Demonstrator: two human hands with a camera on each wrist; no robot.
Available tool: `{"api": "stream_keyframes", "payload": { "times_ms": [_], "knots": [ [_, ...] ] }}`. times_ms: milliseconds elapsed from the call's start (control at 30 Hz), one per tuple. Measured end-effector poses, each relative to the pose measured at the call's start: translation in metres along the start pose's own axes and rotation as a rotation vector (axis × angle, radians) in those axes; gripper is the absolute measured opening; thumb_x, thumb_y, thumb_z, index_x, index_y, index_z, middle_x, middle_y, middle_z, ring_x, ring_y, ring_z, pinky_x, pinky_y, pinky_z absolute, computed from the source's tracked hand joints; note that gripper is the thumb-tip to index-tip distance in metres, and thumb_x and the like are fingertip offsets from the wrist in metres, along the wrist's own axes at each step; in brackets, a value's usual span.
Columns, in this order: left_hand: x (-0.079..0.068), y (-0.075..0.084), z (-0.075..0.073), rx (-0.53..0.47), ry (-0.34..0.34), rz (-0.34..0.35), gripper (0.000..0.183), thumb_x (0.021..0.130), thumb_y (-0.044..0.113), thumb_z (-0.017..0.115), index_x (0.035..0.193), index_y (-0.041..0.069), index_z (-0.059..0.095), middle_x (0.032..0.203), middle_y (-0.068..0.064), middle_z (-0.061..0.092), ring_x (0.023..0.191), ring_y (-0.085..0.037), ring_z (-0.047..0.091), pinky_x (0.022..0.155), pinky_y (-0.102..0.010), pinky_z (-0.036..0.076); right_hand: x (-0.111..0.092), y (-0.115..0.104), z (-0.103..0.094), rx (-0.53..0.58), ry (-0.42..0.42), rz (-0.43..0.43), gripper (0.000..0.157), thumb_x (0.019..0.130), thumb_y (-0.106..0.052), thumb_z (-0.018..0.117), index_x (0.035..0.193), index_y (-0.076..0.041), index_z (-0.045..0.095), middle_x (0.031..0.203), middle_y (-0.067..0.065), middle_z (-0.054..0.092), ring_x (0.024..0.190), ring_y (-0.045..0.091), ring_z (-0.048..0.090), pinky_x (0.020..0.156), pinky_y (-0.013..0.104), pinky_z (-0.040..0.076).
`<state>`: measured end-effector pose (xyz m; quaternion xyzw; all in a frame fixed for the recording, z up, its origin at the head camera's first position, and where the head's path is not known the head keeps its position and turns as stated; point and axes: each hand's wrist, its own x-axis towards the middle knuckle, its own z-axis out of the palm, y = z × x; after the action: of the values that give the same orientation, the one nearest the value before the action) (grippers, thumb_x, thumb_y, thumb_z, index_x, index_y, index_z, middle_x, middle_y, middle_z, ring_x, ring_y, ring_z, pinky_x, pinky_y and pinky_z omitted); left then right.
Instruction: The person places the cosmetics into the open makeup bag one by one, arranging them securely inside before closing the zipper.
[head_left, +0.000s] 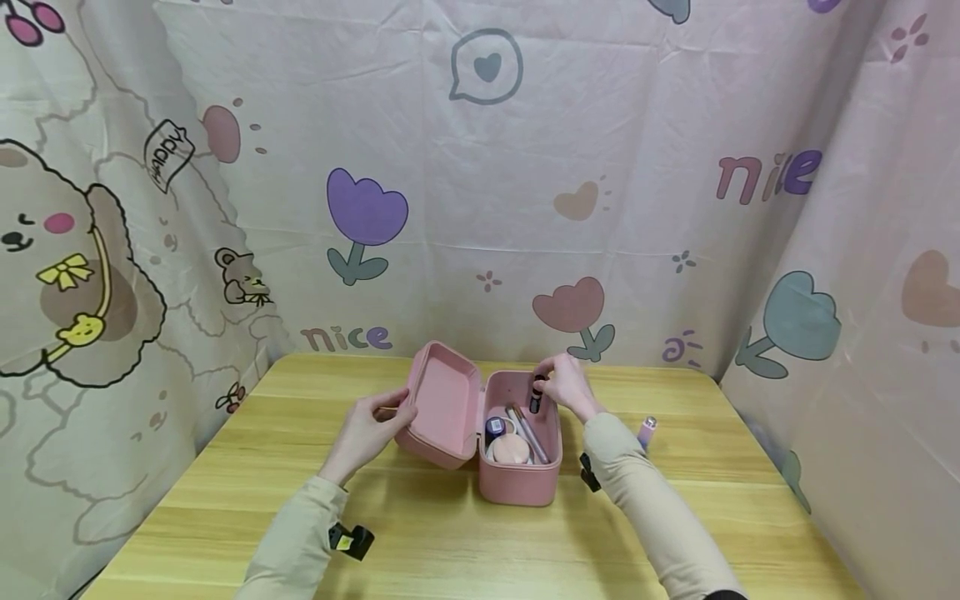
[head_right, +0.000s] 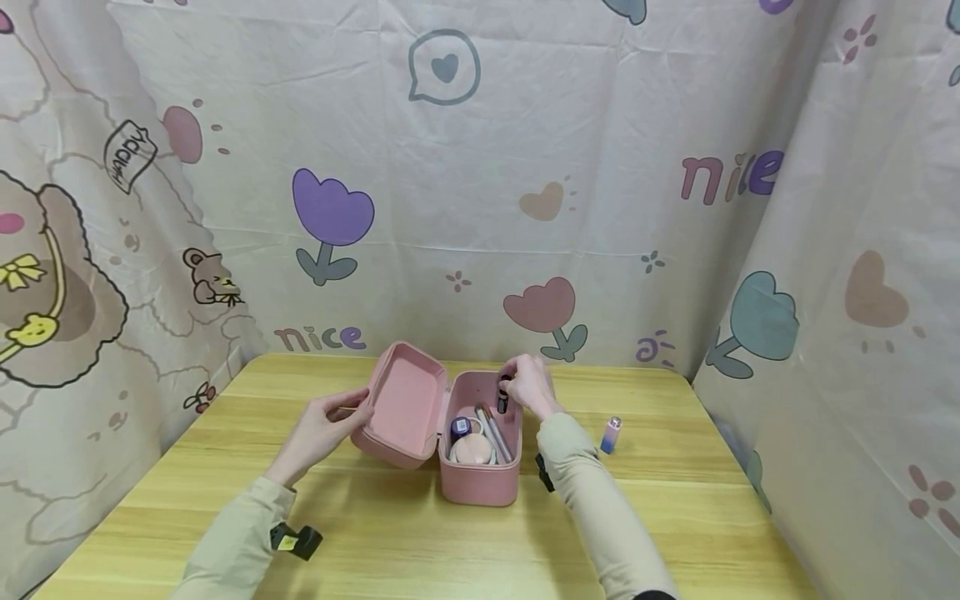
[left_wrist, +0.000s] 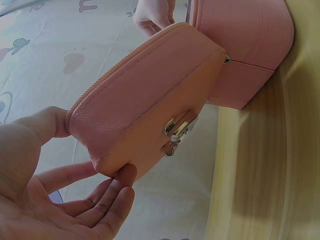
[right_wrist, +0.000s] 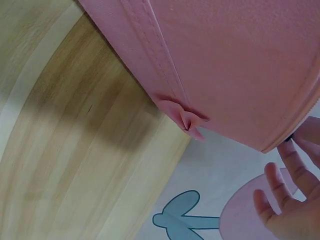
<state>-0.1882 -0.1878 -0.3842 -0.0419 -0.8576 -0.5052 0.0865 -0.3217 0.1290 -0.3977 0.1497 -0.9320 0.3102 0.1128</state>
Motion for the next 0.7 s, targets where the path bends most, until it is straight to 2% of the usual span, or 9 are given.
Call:
{"api": "stream_keyframes", "payload": {
  "times_ms": [133,300,533,700],
  "knots": [
    [0.001,-0.001,0.001,0.001,-0.001,0.001,0.049,0.096,0.02,0.068,0.139,0.0,0.058,0.131,-0.024,0.066,0.116,-0.037,0.068,0.085,-0.024,0.057,0.001,-0.001,0.003,-0.074,-0.026,-0.001,0.015,0.079,-0.006,0.076,0.093,-0.008,0.081,0.102,0.01,0.077,0.108,0.033,0.062,0.098,0.05,0.047],
    [0.001,-0.002,0.0,-0.004,-0.001,-0.003,0.049,0.096,0.021,0.068,0.139,0.0,0.059,0.131,-0.024,0.066,0.115,-0.036,0.068,0.085,-0.023,0.057,0.001,-0.001,0.007,-0.148,-0.047,0.005,0.016,0.077,-0.007,0.078,0.092,-0.011,0.081,0.104,0.009,0.078,0.116,0.036,0.057,0.108,0.058,0.034],
    [0.002,-0.003,0.0,-0.007,-0.001,0.006,0.048,0.096,0.02,0.068,0.138,0.0,0.059,0.131,-0.024,0.066,0.114,-0.035,0.069,0.08,-0.015,0.053,0.001,-0.002,0.01,-0.176,-0.046,0.021,0.017,0.074,-0.005,0.079,0.09,-0.011,0.081,0.102,0.008,0.078,0.117,0.036,0.056,0.106,0.058,0.031],
    [0.002,-0.003,0.0,0.001,0.001,0.007,0.048,0.096,0.021,0.068,0.139,0.0,0.059,0.131,-0.023,0.066,0.113,-0.034,0.069,0.079,-0.014,0.052,0.001,-0.002,0.012,-0.189,-0.056,0.034,0.018,0.074,-0.006,0.08,0.091,-0.012,0.081,0.103,0.007,0.078,0.12,0.035,0.055,0.107,0.057,0.029]
  ]
}}
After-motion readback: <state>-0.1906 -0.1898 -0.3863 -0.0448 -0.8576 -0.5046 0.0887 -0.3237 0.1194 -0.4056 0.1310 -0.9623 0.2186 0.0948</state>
